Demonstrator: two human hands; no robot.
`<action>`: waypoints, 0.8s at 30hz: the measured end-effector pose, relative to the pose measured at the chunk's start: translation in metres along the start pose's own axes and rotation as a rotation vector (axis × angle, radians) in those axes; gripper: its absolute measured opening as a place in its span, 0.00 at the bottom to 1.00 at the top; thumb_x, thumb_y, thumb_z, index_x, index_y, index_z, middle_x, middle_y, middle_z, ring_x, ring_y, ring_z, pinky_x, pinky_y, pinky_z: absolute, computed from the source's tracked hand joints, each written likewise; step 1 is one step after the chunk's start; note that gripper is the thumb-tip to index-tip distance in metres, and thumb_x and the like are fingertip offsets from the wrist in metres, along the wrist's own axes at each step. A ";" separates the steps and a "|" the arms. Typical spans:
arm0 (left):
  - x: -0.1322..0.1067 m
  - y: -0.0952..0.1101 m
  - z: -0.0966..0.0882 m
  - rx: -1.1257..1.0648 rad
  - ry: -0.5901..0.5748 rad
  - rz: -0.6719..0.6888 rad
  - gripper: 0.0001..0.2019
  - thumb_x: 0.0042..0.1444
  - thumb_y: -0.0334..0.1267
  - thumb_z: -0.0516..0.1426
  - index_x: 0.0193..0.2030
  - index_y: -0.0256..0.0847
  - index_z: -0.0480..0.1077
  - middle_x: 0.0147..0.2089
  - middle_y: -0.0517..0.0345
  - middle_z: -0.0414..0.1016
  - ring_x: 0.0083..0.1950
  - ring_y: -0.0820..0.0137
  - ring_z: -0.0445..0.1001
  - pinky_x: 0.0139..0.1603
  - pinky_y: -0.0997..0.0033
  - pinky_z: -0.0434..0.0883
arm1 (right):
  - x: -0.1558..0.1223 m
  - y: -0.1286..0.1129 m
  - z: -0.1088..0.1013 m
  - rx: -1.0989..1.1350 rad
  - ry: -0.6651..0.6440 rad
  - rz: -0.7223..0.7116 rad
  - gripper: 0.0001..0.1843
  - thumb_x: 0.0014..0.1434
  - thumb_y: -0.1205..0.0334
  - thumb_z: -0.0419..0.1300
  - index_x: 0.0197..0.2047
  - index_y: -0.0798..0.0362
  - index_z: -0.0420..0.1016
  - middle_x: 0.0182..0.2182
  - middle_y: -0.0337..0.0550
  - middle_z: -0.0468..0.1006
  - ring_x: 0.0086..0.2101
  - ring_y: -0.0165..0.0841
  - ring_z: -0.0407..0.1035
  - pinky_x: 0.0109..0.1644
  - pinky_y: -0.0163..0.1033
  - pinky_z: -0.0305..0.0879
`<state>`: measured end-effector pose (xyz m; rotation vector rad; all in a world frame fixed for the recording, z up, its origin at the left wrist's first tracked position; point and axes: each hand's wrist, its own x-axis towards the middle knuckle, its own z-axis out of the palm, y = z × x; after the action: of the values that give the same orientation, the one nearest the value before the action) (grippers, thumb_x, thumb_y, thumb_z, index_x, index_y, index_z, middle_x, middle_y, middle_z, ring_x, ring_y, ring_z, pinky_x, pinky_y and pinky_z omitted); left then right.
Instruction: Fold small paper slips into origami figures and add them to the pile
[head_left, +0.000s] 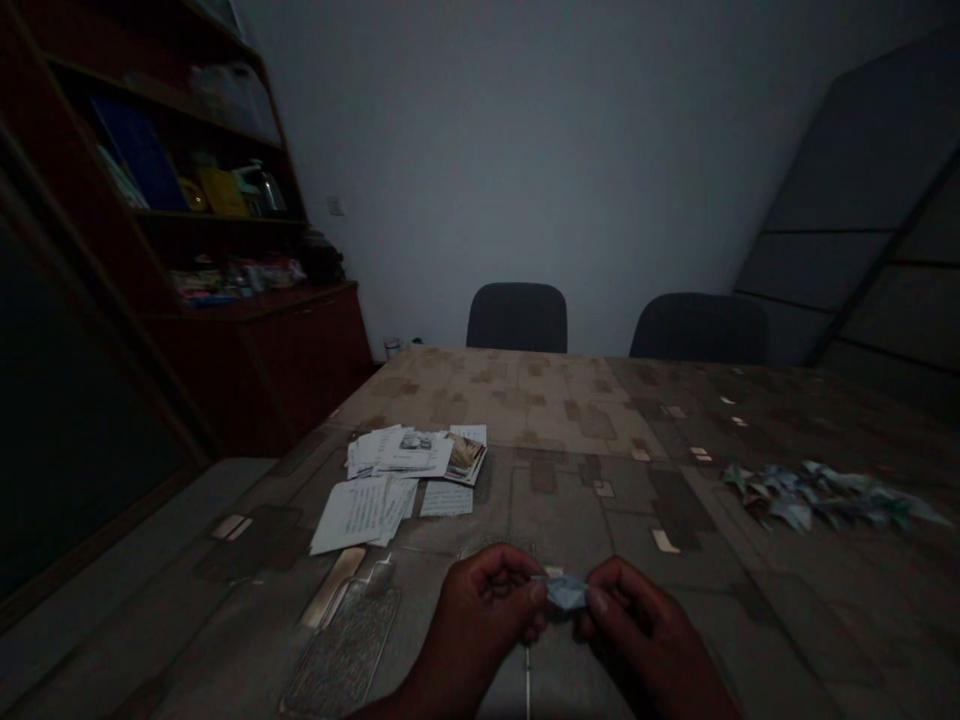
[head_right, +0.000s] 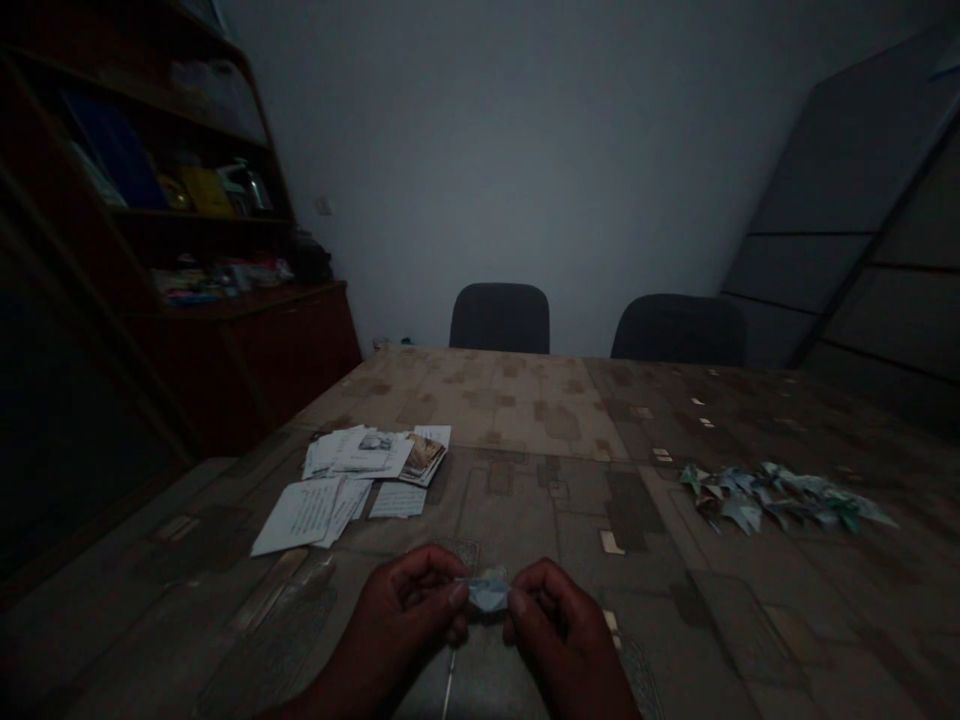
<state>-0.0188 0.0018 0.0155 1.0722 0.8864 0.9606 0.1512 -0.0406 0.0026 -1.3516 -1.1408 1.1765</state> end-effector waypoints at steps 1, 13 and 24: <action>0.000 0.000 0.000 -0.013 0.000 0.012 0.12 0.46 0.41 0.67 0.30 0.35 0.72 0.22 0.60 0.73 0.24 0.74 0.70 0.26 0.76 0.66 | 0.000 0.000 0.001 0.004 0.015 -0.009 0.23 0.53 0.39 0.62 0.26 0.52 0.70 0.21 0.36 0.70 0.25 0.30 0.60 0.29 0.34 0.53; 0.002 -0.001 0.003 -0.079 0.040 0.006 0.10 0.43 0.34 0.66 0.28 0.36 0.69 0.23 0.62 0.73 0.24 0.74 0.71 0.27 0.76 0.67 | -0.002 0.002 0.002 -0.132 0.022 -0.112 0.18 0.56 0.45 0.60 0.28 0.52 0.72 0.23 0.35 0.68 0.27 0.33 0.62 0.32 0.35 0.56; 0.001 -0.009 0.002 -0.016 -0.006 -0.067 0.09 0.46 0.37 0.64 0.28 0.35 0.70 0.21 0.58 0.75 0.21 0.73 0.70 0.24 0.75 0.66 | -0.004 0.001 0.003 -0.201 -0.009 -0.154 0.18 0.59 0.46 0.58 0.27 0.51 0.71 0.23 0.37 0.71 0.27 0.34 0.65 0.31 0.35 0.59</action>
<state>-0.0151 0.0005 0.0072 1.0252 0.9026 0.9069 0.1475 -0.0441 0.0015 -1.3812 -1.3733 0.9788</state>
